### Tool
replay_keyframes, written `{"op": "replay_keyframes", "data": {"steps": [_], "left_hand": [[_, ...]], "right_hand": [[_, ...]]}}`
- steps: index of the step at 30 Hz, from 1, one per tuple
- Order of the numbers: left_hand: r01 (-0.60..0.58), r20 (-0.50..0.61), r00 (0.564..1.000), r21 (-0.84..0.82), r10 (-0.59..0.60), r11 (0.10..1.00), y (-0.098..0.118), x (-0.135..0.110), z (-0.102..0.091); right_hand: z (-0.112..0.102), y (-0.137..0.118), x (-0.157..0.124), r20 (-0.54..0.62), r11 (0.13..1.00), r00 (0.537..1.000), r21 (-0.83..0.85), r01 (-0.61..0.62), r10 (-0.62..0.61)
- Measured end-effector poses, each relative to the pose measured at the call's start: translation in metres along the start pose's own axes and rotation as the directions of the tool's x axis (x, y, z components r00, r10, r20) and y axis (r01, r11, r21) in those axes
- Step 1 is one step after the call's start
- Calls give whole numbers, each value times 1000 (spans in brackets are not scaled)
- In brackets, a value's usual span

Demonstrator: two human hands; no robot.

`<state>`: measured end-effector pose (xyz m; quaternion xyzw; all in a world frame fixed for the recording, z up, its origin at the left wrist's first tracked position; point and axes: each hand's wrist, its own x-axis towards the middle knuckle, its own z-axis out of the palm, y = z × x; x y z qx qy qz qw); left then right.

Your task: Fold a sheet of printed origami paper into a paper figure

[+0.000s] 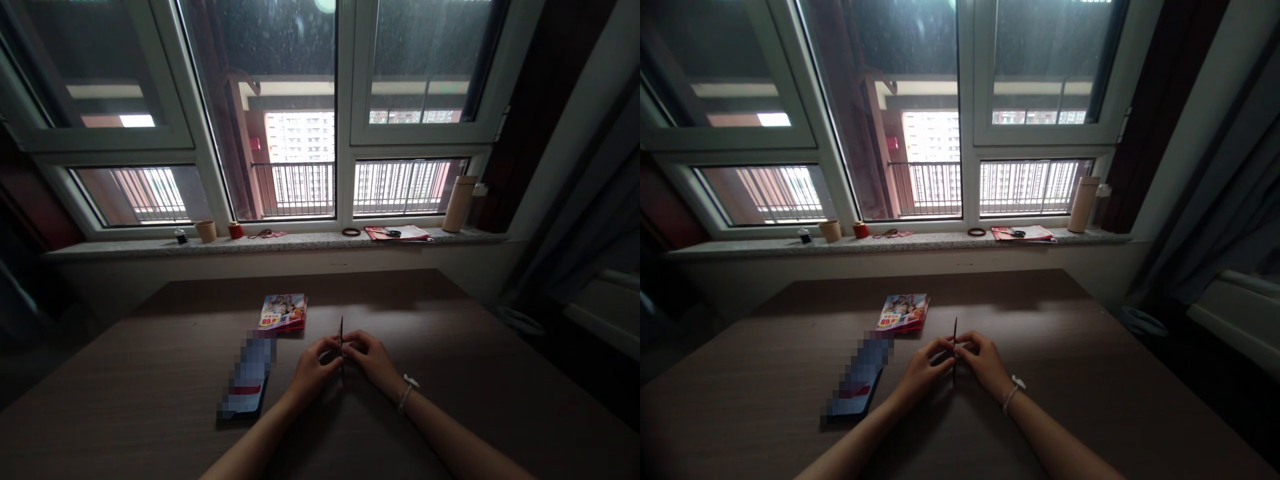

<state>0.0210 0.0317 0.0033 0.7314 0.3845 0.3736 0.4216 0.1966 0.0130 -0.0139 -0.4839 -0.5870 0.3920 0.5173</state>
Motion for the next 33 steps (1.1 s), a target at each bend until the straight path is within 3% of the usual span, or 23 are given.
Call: {"op": "replay_keyframes", "data": {"steps": [15, 22, 33], "left_hand": [[-1, -14, 1000, -52, 0, 999, -3, 1, 1], [8, -14, 1000, -96, -9, 995, -5, 2, -1], [-2, -5, 1000, -101, 1, 995, -11, 5, -6]], "right_hand": [[-2, 4, 1, 7, 1000, 1000, 21, -8, 8], [-4, 11, 3, -22, 993, 999, 110, 30, -28], [-18, 1, 0, 8, 961, 989, -236, 147, -149]]}}
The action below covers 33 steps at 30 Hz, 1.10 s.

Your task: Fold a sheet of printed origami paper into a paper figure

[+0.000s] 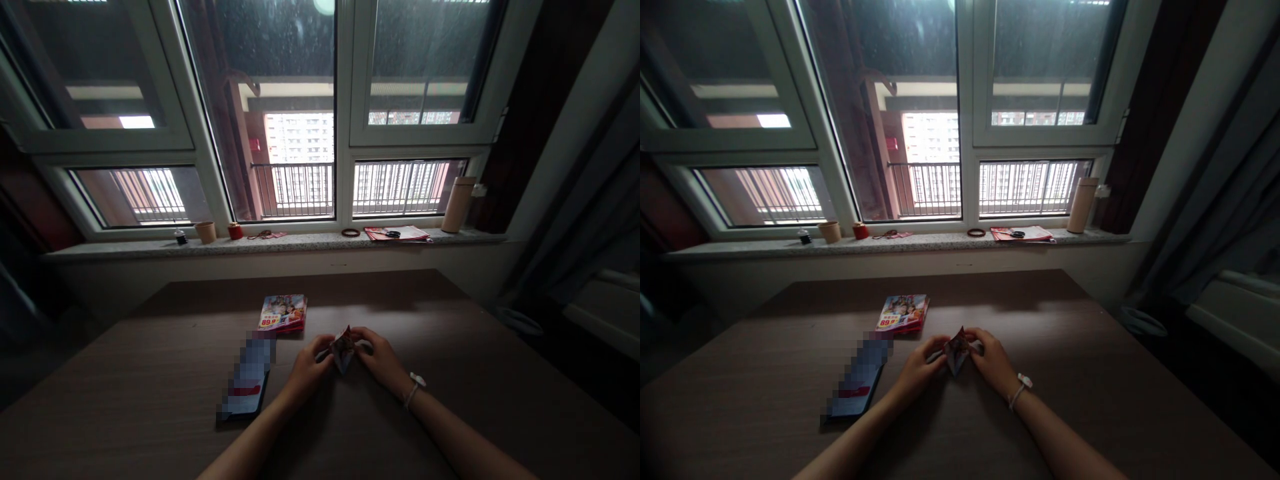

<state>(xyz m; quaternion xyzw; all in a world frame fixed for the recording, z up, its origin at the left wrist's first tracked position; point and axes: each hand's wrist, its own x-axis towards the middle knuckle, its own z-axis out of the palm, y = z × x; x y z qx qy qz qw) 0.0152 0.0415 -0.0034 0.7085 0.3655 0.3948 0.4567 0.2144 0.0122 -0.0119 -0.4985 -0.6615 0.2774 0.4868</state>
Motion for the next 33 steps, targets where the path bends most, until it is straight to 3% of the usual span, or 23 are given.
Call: {"op": "replay_keyframes", "data": {"steps": [3, 7, 12, 23, 33], "left_hand": [[-8, -15, 1000, 57, 9, 998, -2, 1, -2], [-30, -29, 999, 148, 35, 989, -1, 2, -4], [-33, -41, 998, 227, 44, 973, 0, 2, -8], [-38, -16, 999, 284, 45, 958, 3, 1, -8], [-124, 59, 992, 343, 110, 931, -2, 0, -7]], "right_hand": [[-4, 1, -1, 16, 991, 998, -116, 66, -65], [-9, -4, -2, 122, 961, 981, -216, 174, -151], [-8, -7, -2, 208, 922, 961, -301, 242, -185], [-5, -4, -6, 308, 876, 933, -378, 300, -187], [-5, -4, -7, 314, 888, 934, -361, 285, -172]]}}
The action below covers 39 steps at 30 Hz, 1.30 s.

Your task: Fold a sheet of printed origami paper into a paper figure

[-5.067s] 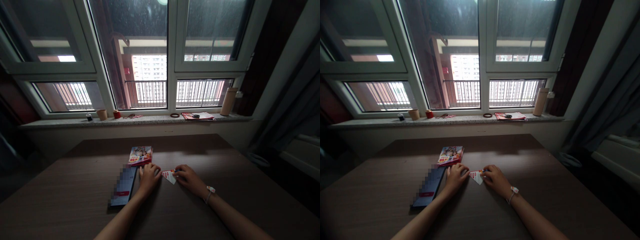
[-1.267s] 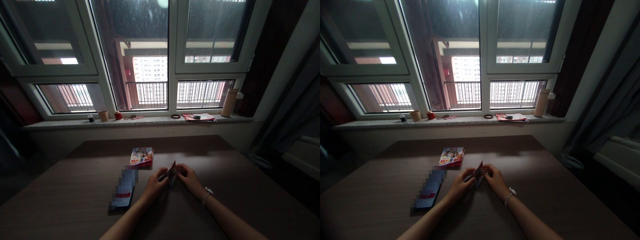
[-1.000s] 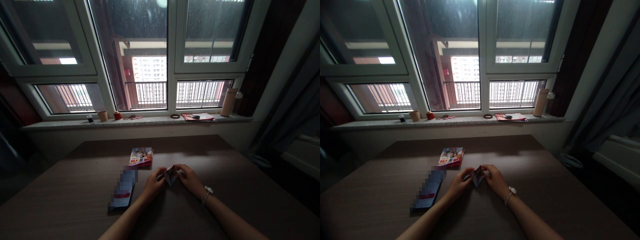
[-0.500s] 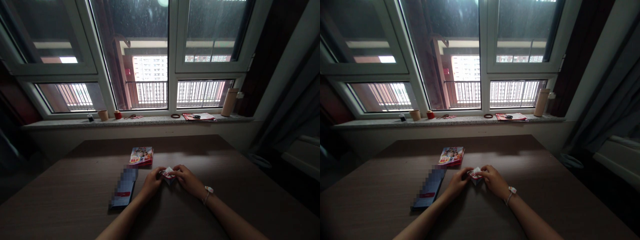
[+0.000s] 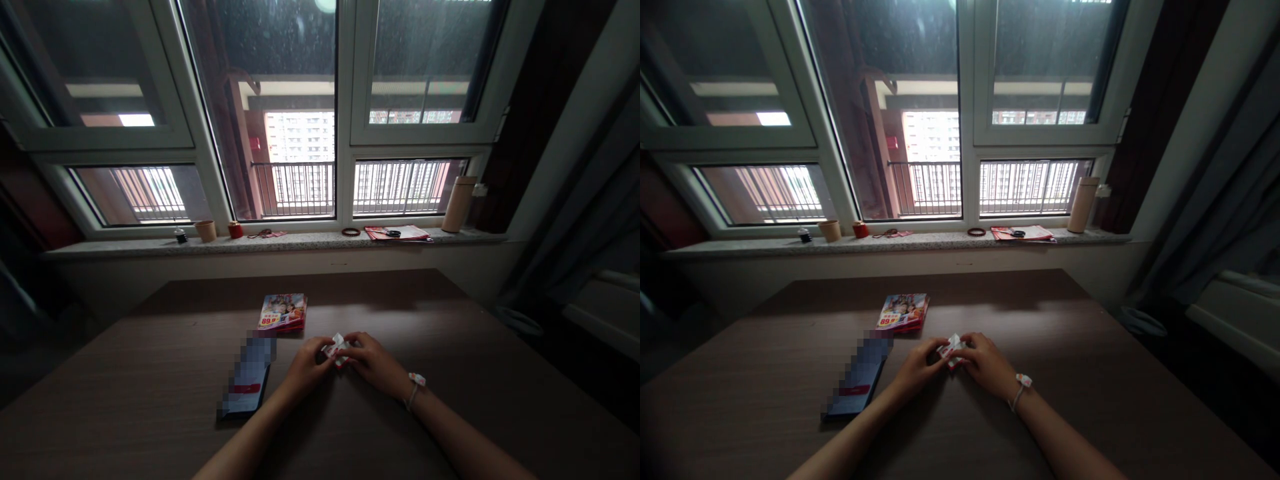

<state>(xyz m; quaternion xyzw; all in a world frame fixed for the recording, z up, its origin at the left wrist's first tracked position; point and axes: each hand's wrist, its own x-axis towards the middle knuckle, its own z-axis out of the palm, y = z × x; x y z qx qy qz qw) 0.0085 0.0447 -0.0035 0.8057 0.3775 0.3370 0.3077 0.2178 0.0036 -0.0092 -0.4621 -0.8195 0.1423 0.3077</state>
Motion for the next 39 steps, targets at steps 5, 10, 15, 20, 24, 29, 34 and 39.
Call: {"op": "replay_keyframes", "data": {"steps": [5, 10, 15, 20, 24, 29, 34, 39], "left_hand": [[2, 3, 1000, 32, -3, 999, -4, 0, 3], [3, 11, 1000, 52, -3, 999, -6, 0, 5], [-6, 12, 1000, 58, 5, 998, -5, -1, 6], [7, 9, 1000, 61, -8, 998, -3, -1, 6], [6, 12, 1000, 62, -7, 998, -2, -1, 5], [16, 5, 1000, 63, -16, 998, -1, -1, 6], [31, -12, 999, 52, -31, 998, -1, -1, 6], [41, -7, 999, 65, -40, 997, -2, 0, 6]], "right_hand": [[1, 3, 1, -1, 1000, 1000, 11, -8, 8], [4, 5, 1, -12, 1000, 1000, 11, -9, 9], [4, 3, 1, -16, 1000, 1000, 11, -11, 11], [4, 3, 1, -21, 999, 1000, 32, -16, 17], [6, 6, 1, -22, 999, 1000, 41, -9, 10], [6, 5, 1, -19, 998, 999, 58, -29, 30], [5, 4, 1, 2, 997, 999, 66, -48, 48], [4, 8, 1, 8, 995, 999, 85, -43, 42]]}}
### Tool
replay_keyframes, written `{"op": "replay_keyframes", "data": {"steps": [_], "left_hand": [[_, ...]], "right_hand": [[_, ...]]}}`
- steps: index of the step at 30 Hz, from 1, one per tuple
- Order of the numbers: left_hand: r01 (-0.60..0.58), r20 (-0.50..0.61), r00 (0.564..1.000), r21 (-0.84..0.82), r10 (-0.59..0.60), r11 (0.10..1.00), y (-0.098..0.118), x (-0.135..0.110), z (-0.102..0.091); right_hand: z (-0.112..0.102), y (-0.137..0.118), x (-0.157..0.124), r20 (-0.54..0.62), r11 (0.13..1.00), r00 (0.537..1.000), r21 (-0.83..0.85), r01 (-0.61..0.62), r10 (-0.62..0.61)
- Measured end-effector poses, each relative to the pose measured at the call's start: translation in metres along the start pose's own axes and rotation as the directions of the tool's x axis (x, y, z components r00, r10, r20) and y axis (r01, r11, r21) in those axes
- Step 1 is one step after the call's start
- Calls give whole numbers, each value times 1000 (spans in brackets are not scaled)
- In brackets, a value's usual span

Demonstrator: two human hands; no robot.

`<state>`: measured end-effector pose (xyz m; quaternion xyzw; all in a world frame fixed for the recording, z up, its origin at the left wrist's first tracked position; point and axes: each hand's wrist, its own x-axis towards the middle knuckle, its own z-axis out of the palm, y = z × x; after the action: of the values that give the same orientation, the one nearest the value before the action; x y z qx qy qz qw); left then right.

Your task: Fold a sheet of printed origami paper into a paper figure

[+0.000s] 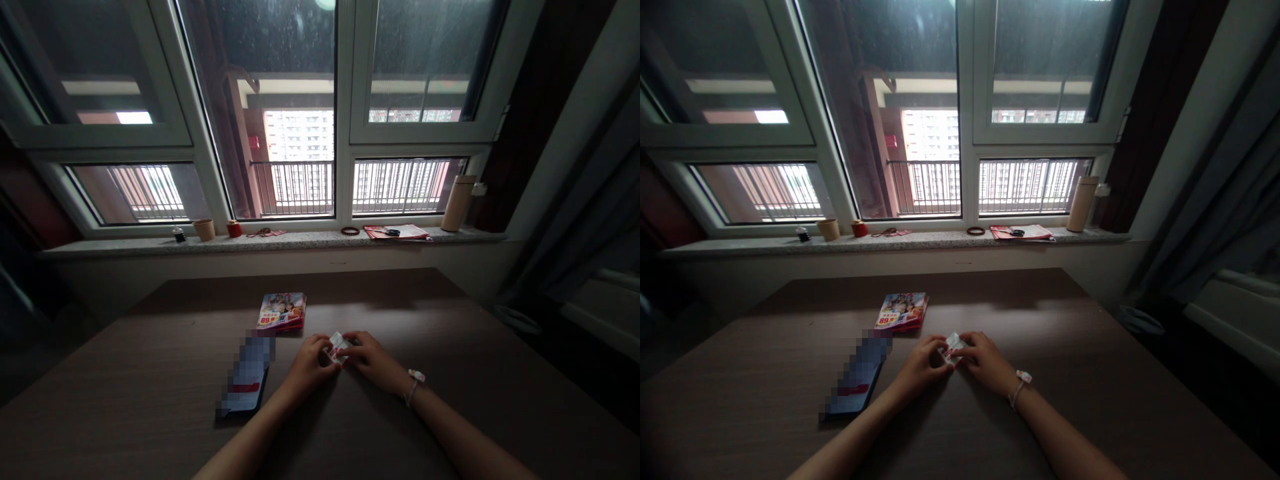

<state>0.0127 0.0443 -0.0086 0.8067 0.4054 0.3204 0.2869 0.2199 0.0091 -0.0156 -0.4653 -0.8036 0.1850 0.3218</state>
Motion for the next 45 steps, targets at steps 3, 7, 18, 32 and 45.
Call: {"op": "replay_keyframes", "data": {"steps": [3, 7, 18, 32, 45], "left_hand": [[1, 0, 1000, 4, -1, 1000, 1, 0, 0], [-20, 0, 1000, 16, 20, 1000, 1, -1, 1], [-104, 79, 993, 247, 87, 963, 3, -1, -8], [-150, 208, 976, 466, 57, 872, 1, 6, -13], [-182, 233, 970, 509, 70, 841, 2, 7, -13]], "right_hand": [[-1, 1, 0, -25, 1000, 1000, 11, 1, -1], [-3, -3, 1, -29, 1000, 1000, -26, 0, 0], [-1, 1, 4, -38, 999, 999, -44, -18, 16], [-5, -1, 5, -132, 991, 985, -61, -117, 108], [-4, 1, 6, -85, 983, 990, -141, -121, 110]]}}
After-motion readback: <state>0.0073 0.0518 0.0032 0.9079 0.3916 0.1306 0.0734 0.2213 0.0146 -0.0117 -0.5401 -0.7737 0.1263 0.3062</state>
